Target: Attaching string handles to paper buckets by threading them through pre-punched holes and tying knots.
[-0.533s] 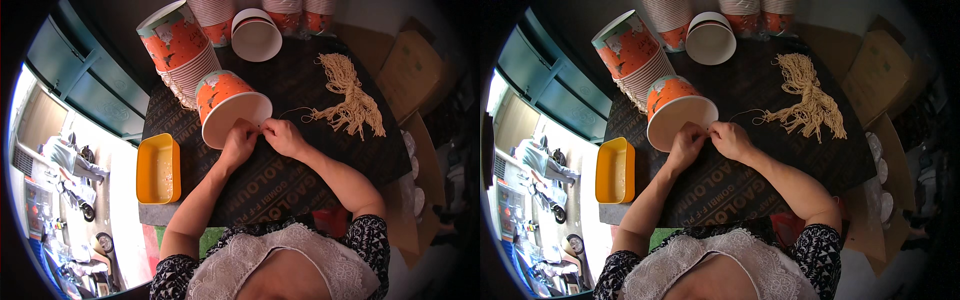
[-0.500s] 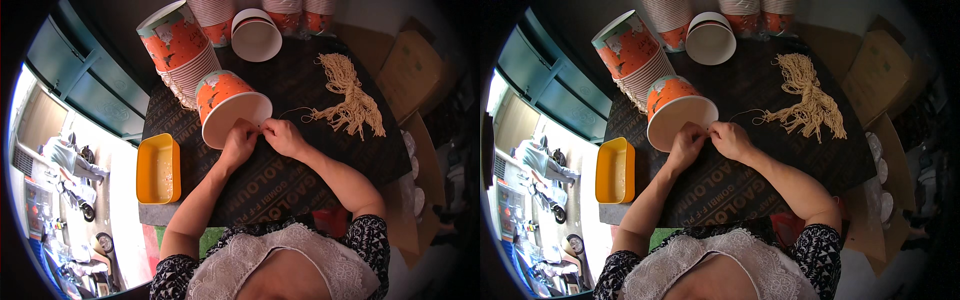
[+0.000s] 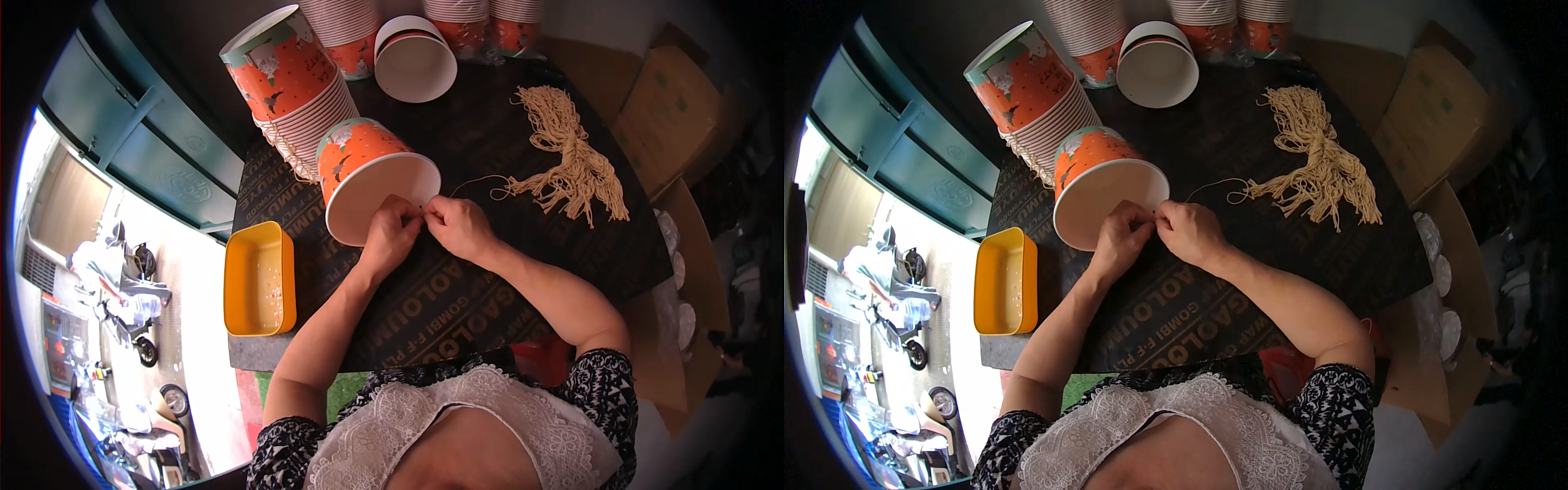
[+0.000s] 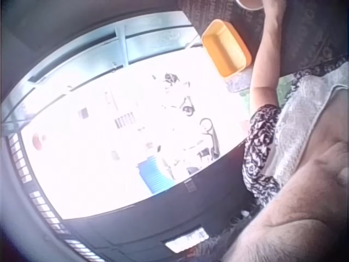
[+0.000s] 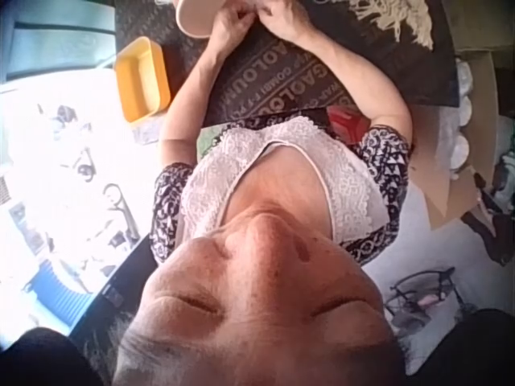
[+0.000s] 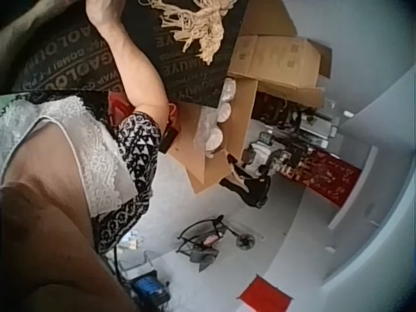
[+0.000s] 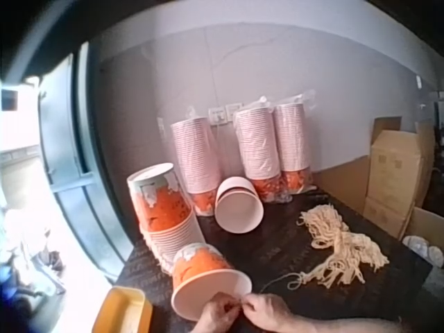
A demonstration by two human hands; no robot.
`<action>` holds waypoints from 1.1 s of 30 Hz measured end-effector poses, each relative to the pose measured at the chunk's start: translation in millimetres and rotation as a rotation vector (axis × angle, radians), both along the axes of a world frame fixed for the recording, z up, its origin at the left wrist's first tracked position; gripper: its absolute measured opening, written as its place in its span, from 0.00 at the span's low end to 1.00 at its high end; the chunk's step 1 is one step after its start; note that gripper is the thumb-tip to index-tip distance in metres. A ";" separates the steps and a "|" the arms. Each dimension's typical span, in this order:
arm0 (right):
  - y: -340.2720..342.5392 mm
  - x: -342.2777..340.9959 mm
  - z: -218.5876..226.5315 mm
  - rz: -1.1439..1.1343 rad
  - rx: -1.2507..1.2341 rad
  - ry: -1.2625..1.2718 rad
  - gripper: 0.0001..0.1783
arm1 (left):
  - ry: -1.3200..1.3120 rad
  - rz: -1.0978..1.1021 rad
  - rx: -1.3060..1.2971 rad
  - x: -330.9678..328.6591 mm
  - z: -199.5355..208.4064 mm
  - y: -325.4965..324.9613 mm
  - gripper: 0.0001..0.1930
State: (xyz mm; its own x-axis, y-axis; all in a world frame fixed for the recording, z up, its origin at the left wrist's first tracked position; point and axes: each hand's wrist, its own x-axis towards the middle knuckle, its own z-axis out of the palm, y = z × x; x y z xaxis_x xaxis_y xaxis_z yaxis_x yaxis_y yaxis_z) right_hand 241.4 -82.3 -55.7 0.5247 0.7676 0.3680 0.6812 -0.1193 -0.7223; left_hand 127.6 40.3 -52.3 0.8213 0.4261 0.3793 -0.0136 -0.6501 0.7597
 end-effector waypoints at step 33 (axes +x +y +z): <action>-11.6 13.2 11.3 0.151 -0.154 -0.089 0.08 | 0.059 0.149 0.041 8.0 -7.2 5.0 0.05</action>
State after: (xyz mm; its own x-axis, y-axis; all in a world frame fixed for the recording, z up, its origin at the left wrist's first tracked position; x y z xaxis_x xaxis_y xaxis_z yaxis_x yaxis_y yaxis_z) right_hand 254.6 -93.9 -44.4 0.3706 0.8855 0.2802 0.7597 -0.1155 -0.6399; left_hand 135.6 45.4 -59.4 0.7713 0.5301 0.3522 0.1288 -0.6720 0.7293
